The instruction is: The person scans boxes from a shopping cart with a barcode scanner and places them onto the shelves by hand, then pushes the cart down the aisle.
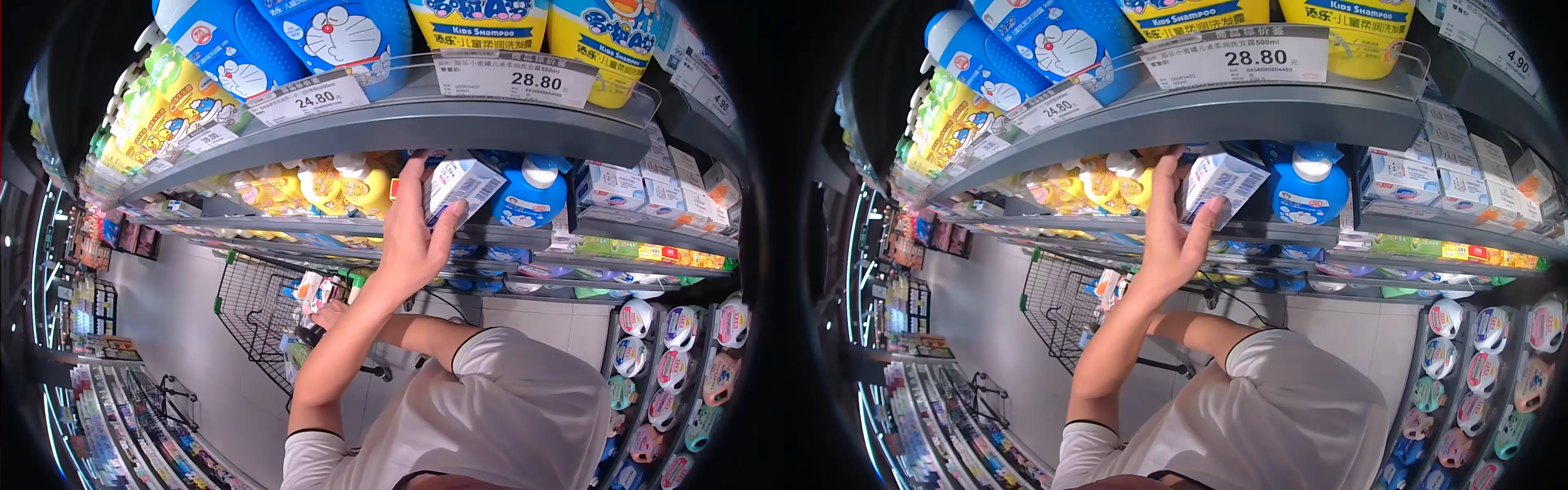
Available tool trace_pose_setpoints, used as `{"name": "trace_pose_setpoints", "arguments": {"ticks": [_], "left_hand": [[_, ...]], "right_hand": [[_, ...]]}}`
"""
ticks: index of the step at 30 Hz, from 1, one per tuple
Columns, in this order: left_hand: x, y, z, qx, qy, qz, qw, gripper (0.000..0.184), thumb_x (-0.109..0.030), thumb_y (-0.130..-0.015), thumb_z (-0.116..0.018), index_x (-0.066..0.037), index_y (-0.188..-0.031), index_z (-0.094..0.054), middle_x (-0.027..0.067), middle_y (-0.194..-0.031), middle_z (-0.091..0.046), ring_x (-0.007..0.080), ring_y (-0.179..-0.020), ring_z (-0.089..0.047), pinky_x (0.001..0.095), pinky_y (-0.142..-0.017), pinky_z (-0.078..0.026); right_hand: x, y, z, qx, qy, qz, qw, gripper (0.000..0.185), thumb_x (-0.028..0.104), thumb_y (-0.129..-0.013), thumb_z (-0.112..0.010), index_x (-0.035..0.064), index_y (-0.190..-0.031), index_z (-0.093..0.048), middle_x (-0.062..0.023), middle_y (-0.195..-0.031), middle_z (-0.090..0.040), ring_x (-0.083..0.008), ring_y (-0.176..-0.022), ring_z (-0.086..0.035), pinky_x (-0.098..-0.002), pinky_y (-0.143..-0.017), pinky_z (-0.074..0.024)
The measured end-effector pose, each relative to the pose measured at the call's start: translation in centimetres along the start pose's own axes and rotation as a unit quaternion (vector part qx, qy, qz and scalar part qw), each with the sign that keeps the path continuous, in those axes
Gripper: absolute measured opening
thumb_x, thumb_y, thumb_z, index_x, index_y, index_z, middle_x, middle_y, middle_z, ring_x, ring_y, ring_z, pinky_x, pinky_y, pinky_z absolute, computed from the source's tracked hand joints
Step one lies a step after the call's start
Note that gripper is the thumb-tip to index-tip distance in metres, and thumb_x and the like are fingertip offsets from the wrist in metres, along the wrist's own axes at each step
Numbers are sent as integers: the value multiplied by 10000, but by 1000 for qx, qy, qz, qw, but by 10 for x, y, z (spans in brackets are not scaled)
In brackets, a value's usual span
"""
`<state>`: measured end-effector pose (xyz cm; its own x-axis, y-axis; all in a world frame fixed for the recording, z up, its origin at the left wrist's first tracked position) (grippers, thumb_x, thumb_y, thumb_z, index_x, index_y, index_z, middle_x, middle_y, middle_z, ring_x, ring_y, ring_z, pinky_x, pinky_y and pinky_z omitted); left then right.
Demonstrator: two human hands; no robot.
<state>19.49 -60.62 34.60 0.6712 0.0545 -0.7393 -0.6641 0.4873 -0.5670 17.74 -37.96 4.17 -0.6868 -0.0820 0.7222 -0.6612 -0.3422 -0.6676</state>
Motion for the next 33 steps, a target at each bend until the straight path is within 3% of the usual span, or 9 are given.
{"name": "trace_pose_setpoints", "arguments": {"ticks": [2, 4, 7, 11, 16, 19, 22, 24, 33], "left_hand": [[5, -8, -9, 17, -112, -22, 993, 641, -86, -993, -697, 54, -1532, -380, 231, -1267, -617, 322, -1177, -630, 387, -1031, -483], [-2, -16, -15, 13, -181, -67, 981, 600, -107, -994, -699, 67, -1496, -420, 262, -1276, -604, 403, -1148, -618, 439, -1002, -487], [2, -20, -22, -32, -160, -92, 982, 621, -98, -952, -699, 86, -1473, -414, 305, -1288, -567, 501, -1117, -555, 547, -986, -431], [18, -18, -37, -26, -127, -86, 988, 660, -103, -974, -685, 85, -1512, -352, 319, -1323, -548, 520, -1140, -556, 542, -994, -439], [23, -18, -45, -15, -104, -79, 991, 646, -114, -958, -711, 92, -1480, -392, 312, -1310, -558, 503, -1119, -576, 527, -958, -475], [20, -22, -36, 34, -195, -98, 975, 536, -162, -971, -735, 62, -1393, -491, 292, -1232, -611, 461, -1027, -636, 468, -933, -512], [22, -24, -28, 60, -207, -87, 973, 525, -189, -908, -802, 36, -1321, -570, 263, -1175, -642, 461, -1026, -617, 482, -915, -504], [22, -24, -28, 92, -254, -81, 960, 570, -228, -874, -831, 13, -1330, -587, 234, -1156, -671, 448, -1096, -614, 504, -965, -481], [19, -19, -21, 111, -291, -93, 946, 658, -291, -840, -852, 2, -1371, -597, 257, -1294, -628, 488, -1172, -581, 526, -1035, -448]], "right_hand": [[15, -1, 20, 87, -62, -105, 989, 673, 297, -1035, -465, -37, -1609, -358, -132, -1116, -513, -308, -1114, -523, -406, -985, -418], [29, 3, 25, 123, 247, 56, 960, 632, 230, -1018, -473, -51, -1579, -398, -132, -1111, -527, -310, -1102, -539, -413, -966, -430], [-36, 23, -8, 48, 81, 73, 993, 617, 188, -1001, -474, -54, -1565, -416, -136, -1130, -524, -303, -1103, -540, -409, -966, -437], [-10, 19, 5, 100, 281, 61, 953, 608, 220, -993, -526, -67, -1524, -454, -165, -1180, -551, -329, -1142, -554, -439, -1013, -437], [-13, 15, -1, 130, 272, 32, 953, 683, 312, -956, -592, -60, -1514, -463, -210, -1303, -547, -362, -1256, -540, -475, -1060, -423], [-2, 7, 7, 249, 206, -97, 941, 629, 289, -979, -559, -54, -1500, -478, -208, -1301, -538, -366, -1270, -523, -495, -1089, -406], [-31, 26, -8, 39, -102, -10, 994, 584, 268, -997, -524, -51, -1485, -491, -203, -1297, -530, -369, -1275, -511, -510, -1110, -390], [-35, 34, -18, 66, 126, 31, 989, 566, 251, -1007, -501, -58, -1481, -491, -196, -1274, -529, -360, -1271, -513, -506, -1106, -391], [-22, 20, -7, 125, 250, 42, 959, 642, 375, -939, -620, -26, -1435, -546, -202, -1236, -565, -340, -1231, -560, -484, -1038, -445]]}}
Point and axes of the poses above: each hand's wrist, its own y-axis away from the middle knuckle, its own z-axis out of the back of the hand, x = y × z, the point moved 6 cm from there along -y, towards the middle knuckle
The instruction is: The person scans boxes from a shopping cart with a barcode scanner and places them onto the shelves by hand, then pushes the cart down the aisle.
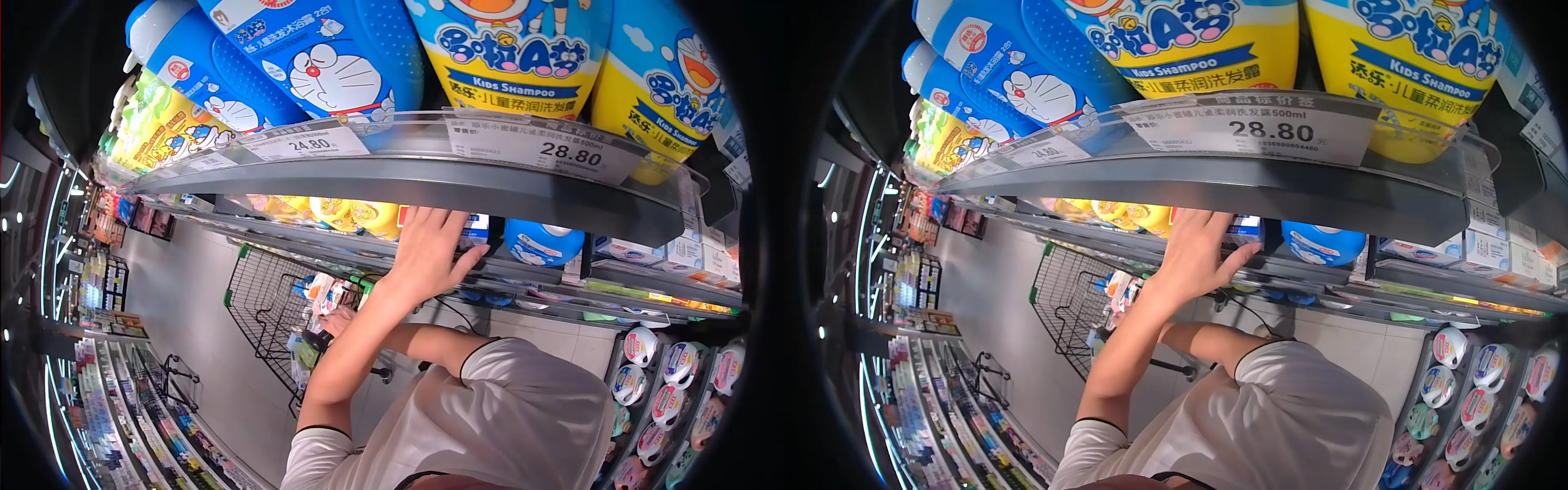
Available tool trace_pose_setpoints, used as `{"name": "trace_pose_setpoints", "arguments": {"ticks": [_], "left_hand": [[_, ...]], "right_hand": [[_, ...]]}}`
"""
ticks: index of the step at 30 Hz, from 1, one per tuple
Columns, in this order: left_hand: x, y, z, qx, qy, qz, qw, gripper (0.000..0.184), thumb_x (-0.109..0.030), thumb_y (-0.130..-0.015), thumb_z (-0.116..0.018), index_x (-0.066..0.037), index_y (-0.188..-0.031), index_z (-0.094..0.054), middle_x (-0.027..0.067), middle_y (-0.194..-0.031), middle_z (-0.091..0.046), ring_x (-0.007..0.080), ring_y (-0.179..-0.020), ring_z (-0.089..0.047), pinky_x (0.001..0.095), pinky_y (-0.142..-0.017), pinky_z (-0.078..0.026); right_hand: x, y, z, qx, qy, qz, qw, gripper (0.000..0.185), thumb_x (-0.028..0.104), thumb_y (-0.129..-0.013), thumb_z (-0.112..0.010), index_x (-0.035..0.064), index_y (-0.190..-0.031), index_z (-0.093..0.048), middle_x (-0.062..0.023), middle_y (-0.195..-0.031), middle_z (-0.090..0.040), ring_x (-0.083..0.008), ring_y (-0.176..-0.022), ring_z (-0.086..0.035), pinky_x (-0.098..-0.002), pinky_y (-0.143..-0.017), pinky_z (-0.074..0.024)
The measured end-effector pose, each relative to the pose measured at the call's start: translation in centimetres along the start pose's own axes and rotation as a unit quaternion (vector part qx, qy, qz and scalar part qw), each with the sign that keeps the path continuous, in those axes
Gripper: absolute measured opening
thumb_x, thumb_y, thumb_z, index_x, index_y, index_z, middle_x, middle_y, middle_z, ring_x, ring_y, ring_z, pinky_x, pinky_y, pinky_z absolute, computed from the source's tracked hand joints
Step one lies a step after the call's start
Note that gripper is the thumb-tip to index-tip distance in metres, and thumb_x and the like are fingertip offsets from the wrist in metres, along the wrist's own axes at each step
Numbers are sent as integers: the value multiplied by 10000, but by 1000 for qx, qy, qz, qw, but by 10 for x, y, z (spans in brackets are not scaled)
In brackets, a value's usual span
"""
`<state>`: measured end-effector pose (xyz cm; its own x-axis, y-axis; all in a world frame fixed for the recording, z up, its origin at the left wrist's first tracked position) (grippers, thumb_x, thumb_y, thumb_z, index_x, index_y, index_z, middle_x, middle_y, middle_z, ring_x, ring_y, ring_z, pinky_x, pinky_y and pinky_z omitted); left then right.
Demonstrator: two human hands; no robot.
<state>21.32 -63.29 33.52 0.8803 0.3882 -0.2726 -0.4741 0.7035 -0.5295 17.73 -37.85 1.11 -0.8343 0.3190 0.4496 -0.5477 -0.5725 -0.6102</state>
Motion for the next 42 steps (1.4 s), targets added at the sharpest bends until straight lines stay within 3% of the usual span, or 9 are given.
{"name": "trace_pose_setpoints", "arguments": {"ticks": [9, 13, 15, 19, 21, 23, 26, 34, 42], "left_hand": [[43, 145, 76, -231, -42, 135, 963, 773, -72, -849, -755, 83, -1526, -416, 285, -1424, -576, 391, -1329, -574, 498, -1156, -414], [74, 295, 120, -366, -146, 326, 859, 611, -14, -956, -641, 65, -1524, -430, 231, -1382, -594, 330, -1297, -584, 459, -1157, -407], [84, 394, 128, -392, -225, 421, 786, 503, -76, -989, -665, 49, -1457, -528, 192, -1305, -649, 296, -1227, -618, 425, -1102, -447], [71, 591, 78, -318, -343, 577, 669, 479, -235, -983, -691, 37, -1369, -614, 219, -1259, -688, 389, -1187, -647, 461, -1048, -489], [75, 653, 51, -106, -165, 829, 524, 522, -359, -959, -714, 3, -1327, -644, 215, -1230, -714, 412, -1201, -646, 492, -1033, -494], [71, 648, 46, -279, -148, 766, 559, 559, -461, -919, -721, -22, -1262, -675, 209, -1197, -729, 423, -1180, -652, 521, -1009, -497], [84, 620, 39, -59, -189, 751, 630, 534, -472, -893, -719, -35, -1201, -706, 219, -1173, -725, 415, -1113, -667, 543, -983, -490], [85, 627, 35, -51, -177, 732, 656, 510, -496, -898, -707, -54, -1153, -724, 191, -1162, -721, 362, -1190, -636, 529, -1113, -392], [61, 618, 36, -79, -159, 724, 667, 469, -461, -889, -735, -39, -1091, -690, 187, -1144, -699, 365, -1176, -618, 539, -1027, -426]], "right_hand": [[-4, -31, 26, 157, -120, -135, 971, 610, 363, -912, -662, 8, -1401, -577, -207, -1224, -626, -334, -1194, -616, -474, -990, -481], [1, -35, 11, 186, -46, -101, 976, 566, 173, -763, -744, -40, -1274, -629, -202, -1047, -747, -364, -963, -737, -504, -855, -558], [1, -33, 6, 201, -3, -120, 972, 503, 209, -746, -807, 47, -1203, -673, -155, -1123, -728, -328, -1067, -710, -471, -903, -535], [5, -37, 17, 184, -29, -121, 975, 398, 226, -753, -809, 40, -1081, -681, -148, -1048, -730, -347, -1035, -705, -490, -916, -520], [11, -37, 18, 182, -25, -107, 977, 357, 232, -756, -803, 44, -1031, -676, -145, -1021, -734, -344, -1029, -706, -492, -915, -518], [11, -41, 25, 192, 5, -113, 975, 358, 236, -766, -792, 47, -1047, -677, -146, -1015, -735, -347, -1018, -704, -486, -897, -523], [7, -44, 18, 224, 5, -116, 968, 330, 243, -779, -781, 65, -1039, -682, -163, -1010, -732, -362, -1013, -708, -502, -892, -537], [13, -51, 19, 232, 24, -125, 964, 310, 210, -775, -765, 71, -1043, -691, -161, -1011, -737, -375, -971, -720, -508, -886, -552], [17, -44, 23, 212, 29, -115, 970, 285, 200, -776, -761, 90, -1025, -675, -158, -963, -733, -406, -917, -707, -534, -818, -539]]}}
Point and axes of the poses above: each hand's wrist, its own y-axis away from the middle knuckle, its own z-axis out of the back of the hand, x = y × z, the point moved 6 cm from there along -y, towards the middle knuckle
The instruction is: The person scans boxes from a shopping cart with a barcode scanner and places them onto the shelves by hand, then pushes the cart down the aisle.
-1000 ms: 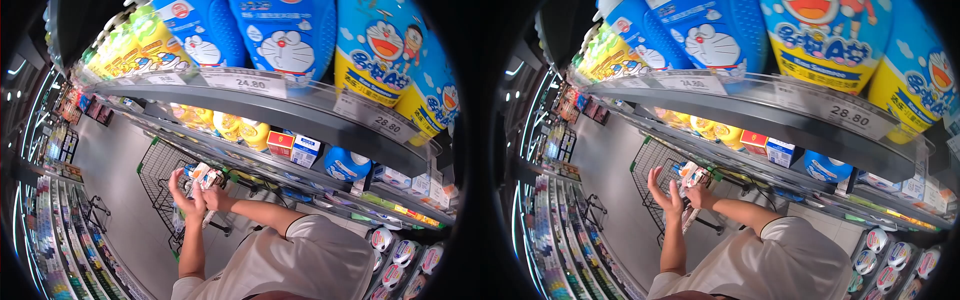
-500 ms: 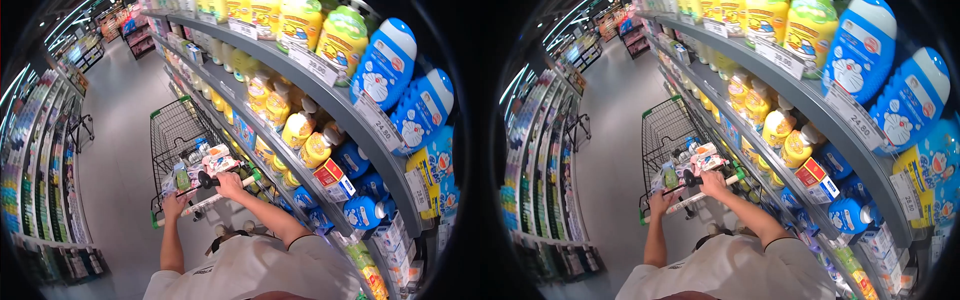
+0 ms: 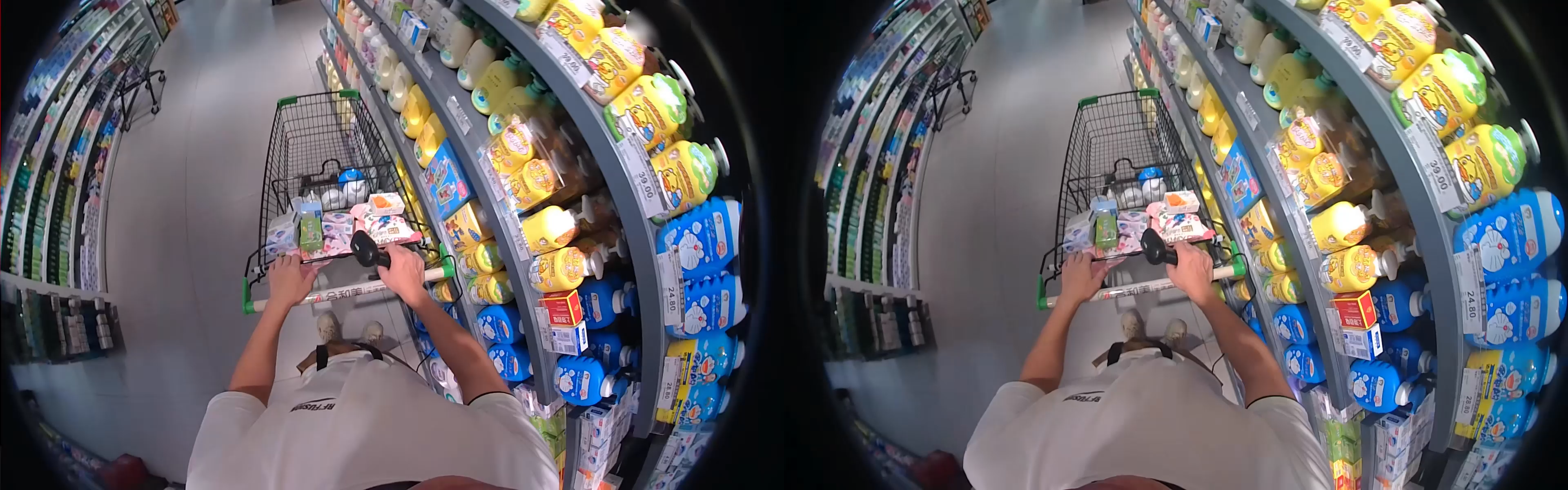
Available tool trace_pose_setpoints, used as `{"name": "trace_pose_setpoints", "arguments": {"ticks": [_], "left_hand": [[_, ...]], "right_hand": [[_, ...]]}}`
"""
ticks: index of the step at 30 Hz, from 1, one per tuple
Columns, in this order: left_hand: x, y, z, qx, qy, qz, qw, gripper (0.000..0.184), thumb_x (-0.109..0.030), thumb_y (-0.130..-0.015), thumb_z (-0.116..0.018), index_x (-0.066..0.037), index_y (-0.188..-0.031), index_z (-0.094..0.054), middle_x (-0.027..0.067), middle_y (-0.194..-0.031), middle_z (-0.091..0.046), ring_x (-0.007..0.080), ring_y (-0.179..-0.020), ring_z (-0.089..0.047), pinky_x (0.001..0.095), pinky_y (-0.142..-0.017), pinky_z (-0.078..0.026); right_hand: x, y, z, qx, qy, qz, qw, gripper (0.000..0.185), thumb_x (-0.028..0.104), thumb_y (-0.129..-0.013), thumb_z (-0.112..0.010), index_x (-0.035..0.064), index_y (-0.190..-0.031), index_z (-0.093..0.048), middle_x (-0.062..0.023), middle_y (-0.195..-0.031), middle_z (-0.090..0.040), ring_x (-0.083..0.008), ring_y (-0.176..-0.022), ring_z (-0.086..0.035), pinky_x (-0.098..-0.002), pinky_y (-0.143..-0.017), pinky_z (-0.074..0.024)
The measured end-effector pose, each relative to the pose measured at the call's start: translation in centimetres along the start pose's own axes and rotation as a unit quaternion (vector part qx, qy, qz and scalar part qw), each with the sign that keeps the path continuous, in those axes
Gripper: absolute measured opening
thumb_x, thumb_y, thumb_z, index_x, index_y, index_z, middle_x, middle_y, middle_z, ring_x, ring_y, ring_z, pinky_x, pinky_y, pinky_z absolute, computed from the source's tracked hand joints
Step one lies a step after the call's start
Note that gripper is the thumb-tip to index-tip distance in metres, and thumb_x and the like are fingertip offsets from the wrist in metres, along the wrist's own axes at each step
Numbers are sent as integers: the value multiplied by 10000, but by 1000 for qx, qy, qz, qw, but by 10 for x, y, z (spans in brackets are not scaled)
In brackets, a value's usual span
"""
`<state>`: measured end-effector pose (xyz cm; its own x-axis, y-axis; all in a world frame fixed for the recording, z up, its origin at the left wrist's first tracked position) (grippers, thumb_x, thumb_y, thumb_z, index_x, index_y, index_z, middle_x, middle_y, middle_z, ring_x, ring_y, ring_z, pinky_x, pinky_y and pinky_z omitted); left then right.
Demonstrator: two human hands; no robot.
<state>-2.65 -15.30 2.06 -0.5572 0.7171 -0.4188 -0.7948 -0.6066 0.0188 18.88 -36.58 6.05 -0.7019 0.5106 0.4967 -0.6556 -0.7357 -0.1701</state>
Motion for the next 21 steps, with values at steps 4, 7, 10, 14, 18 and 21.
{"name": "trace_pose_setpoints", "arguments": {"ticks": [4, 7, 10, 14, 18, 21], "left_hand": [[-10, 13, 9, -9, 7, -30, 999, 475, -472, -906, -739, -32, -1074, -678, 177, -1010, -709, 372, -999, -671, 516, -883, -495], [0, -17, -6, -16, 105, 3, 994, 456, -458, -940, -725, -17, -1042, -671, 166, -892, -703, 391, -834, -682, 493, -760, -534], [-4, -77, -12, -41, 203, 14, 978, 430, -421, -959, -707, -5, -1058, -664, 184, -938, -707, 396, -909, -687, 482, -794, -541], [-42, -123, -23, -48, 71, -86, 993, 379, -350, -952, -694, -25, -1147, -670, 156, -1011, -716, 361, -987, -694, 481, -836, -547], [-49, -109, -51, 31, -23, -185, 982, 412, -359, -917, -734, -38, -1160, -646, 153, -1090, -730, 358, -1068, -690, 523, -868, -515], [-51, -97, -42, 25, -38, -225, 973, 376, -356, -915, -717, -35, -1108, -674, 137, -1041, -743, 325, -1010, -717, 534, -821, -513]], "right_hand": [[7, 13, 4, 14, 13, -5, 1000, 297, 199, -771, -778, 81, -1016, -658, -159, -922, -714, -418, -887, -695, -528, -811, -537], [4, 16, -3, 35, 20, -16, 999, 305, 209, -755, -797, 95, -1004, -665, -143, -912, -712, -410, -898, -693, -533, -800, -530], [17, 6, 2, 71, 26, -40, 996, 287, 214, -758, -788, 89, -986, -665, -151, -898, -706, -411, -897, -692, -526, -796, -527], [28, -6, -6, 80, 47, -42, 995, 273, 236, -780, -773, 78, -977, -670, -168, -900, -706, -421, -883, -687, -529, -805, -525], [37, -23, -14, 88, 58, -34, 994, 285, 228, -785, -760, 63, -998, -667, -186, -921, -697, -440, -892, -678, -536, -803, -521], [42, -29, -27, 113, 65, -43, 991, 306, 210, -767, -754, 54, -1014, -664, -194, -926, -691, -442, -895, -677, -527, -801, -522]]}}
Point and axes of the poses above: each hand's wrist, its own y-axis away from the middle knuckle, its own z-axis out of the back of the hand, x = y × z, the point moved 6 cm from there along -y, towards the middle knuckle
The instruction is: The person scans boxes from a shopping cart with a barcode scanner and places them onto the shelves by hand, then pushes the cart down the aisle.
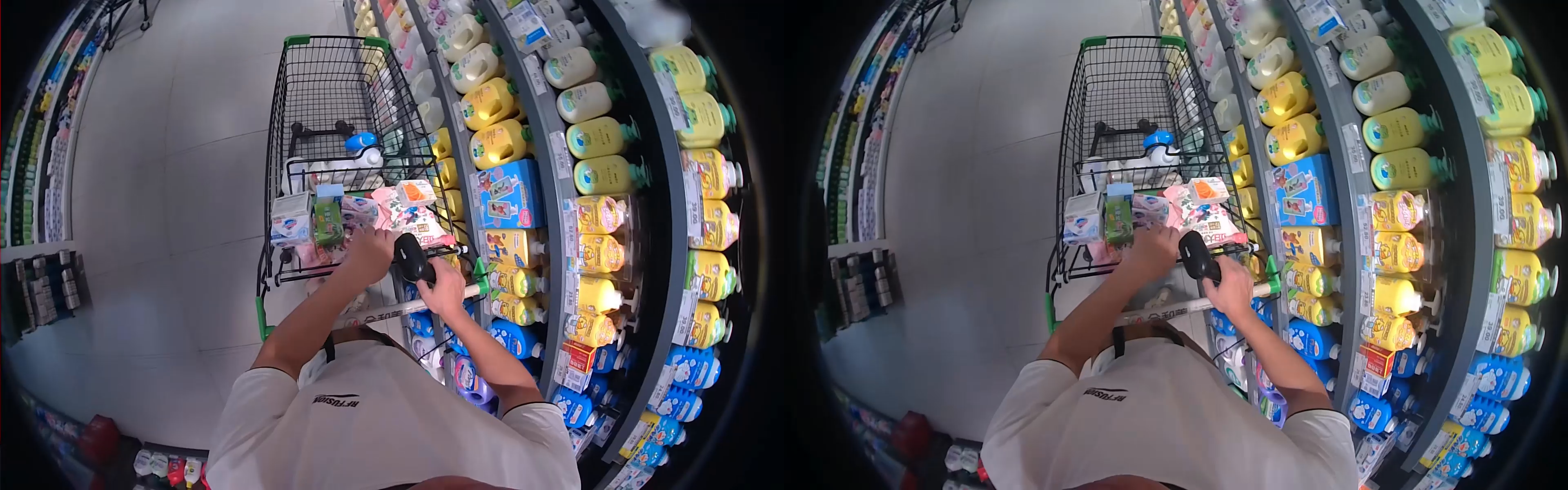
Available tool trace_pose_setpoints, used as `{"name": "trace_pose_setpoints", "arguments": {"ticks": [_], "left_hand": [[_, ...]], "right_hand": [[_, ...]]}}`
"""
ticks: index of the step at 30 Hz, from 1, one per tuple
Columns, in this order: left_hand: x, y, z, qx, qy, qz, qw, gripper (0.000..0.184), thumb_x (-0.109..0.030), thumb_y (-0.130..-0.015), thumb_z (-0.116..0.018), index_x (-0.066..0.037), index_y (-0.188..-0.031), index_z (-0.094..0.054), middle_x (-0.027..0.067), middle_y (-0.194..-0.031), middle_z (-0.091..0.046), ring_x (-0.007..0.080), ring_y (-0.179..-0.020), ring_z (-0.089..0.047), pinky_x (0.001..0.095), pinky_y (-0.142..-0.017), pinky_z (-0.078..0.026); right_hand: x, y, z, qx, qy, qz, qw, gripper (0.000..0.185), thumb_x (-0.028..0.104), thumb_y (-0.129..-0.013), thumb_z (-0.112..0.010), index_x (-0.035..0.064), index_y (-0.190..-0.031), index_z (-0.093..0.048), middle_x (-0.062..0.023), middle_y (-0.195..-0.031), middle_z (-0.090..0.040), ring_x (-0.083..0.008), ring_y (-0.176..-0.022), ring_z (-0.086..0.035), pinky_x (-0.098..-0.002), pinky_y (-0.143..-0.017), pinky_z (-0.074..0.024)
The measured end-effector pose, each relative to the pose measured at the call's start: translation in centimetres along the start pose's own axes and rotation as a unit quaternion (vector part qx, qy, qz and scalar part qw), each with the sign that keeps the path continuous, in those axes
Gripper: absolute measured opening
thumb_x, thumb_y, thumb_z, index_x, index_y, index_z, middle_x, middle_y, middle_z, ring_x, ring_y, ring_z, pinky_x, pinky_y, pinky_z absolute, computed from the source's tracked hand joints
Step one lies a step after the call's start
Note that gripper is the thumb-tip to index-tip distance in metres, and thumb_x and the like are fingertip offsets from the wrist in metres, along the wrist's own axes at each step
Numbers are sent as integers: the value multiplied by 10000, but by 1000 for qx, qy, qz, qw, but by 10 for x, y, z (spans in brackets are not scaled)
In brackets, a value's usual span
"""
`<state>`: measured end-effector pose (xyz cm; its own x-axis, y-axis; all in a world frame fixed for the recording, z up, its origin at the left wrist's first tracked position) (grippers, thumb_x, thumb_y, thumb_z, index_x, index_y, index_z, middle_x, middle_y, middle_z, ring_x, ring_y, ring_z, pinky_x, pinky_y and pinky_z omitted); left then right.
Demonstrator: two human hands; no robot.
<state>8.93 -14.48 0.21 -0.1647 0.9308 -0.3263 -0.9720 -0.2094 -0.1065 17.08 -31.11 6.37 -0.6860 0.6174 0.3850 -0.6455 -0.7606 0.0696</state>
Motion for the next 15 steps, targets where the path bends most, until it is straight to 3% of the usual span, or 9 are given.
{"name": "trace_pose_setpoints", "arguments": {"ticks": [2, 3, 7, 11, 13, 15], "left_hand": [[10, -2, -12, 135, 21, 29, 990, 335, -242, -920, -631, -10, -1154, -693, 137, -987, -740, 335, -915, -726, 505, -785, -546], [17, -6, -12, 161, 44, 42, 985, 363, -283, -928, -610, -10, -1142, -718, 123, -944, -764, 341, -845, -751, 517, -762, -567], [27, -17, 12, 262, 120, 22, 957, 444, -402, -897, -604, -19, -1050, -769, 149, -978, -795, 319, -891, -788, 487, -757, -601], [55, -26, 1, 251, 96, -2, 963, 386, -353, -886, -624, -35, -1046, -773, 146, -929, -787, 316, -858, -787, 473, -743, -601], [68, -37, 1, 240, 85, -8, 967, 276, -255, -884, -633, -57, -1029, -759, 132, -884, -779, 298, -822, -786, 455, -707, -594], [80, -42, -22, 110, 91, 2, 990, 180, -179, -884, -630, -91, -987, -750, 108, -871, -777, 281, -799, -784, 445, -679, -585]], "right_hand": [[8, -13, -1, 5, 4, 9, 1000, 321, 200, -753, -752, 48, -1020, -659, -201, -930, -688, -444, -894, -676, -519, -798, -524], [10, -18, -2, 13, 7, 6, 1000, 320, 194, -750, -748, 45, -1020, -659, -203, -918, -685, -445, -885, -675, -519, -799, -522], [19, -42, -8, 30, 5, -8, 999, 326, 201, -757, -757, 41, -1022, -658, -207, -915, -680, -447, -875, -673, -529, -795, -517], [31, -69, -10, 36, 1, -6, 999, 342, 228, -770, -780, 39, -1028, -657, -207, -951, -684, -451, -885, -670, -549, -797, -505], [34, -86, -11, 47, 7, -23, 999, 345, 241, -770, -786, 44, -1025, -662, -204, -971, -698, -449, -919, -671, -548, -835, -503], [34, -104, -8, 33, 0, -25, 999, 341, 244, -771, -786, 48, -1021, -665, -205, -977, -704, -446, -927, -672, -544, -846, -505]]}}
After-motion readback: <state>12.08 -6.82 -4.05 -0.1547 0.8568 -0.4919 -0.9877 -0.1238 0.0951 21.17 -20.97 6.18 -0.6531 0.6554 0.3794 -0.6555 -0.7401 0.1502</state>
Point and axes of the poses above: each hand's wrist, its own y-axis away from the middle knuckle, its own z-axis out of the back of the hand, x = y × z, the point moved 6 cm from there along -y, towards the middle knuckle
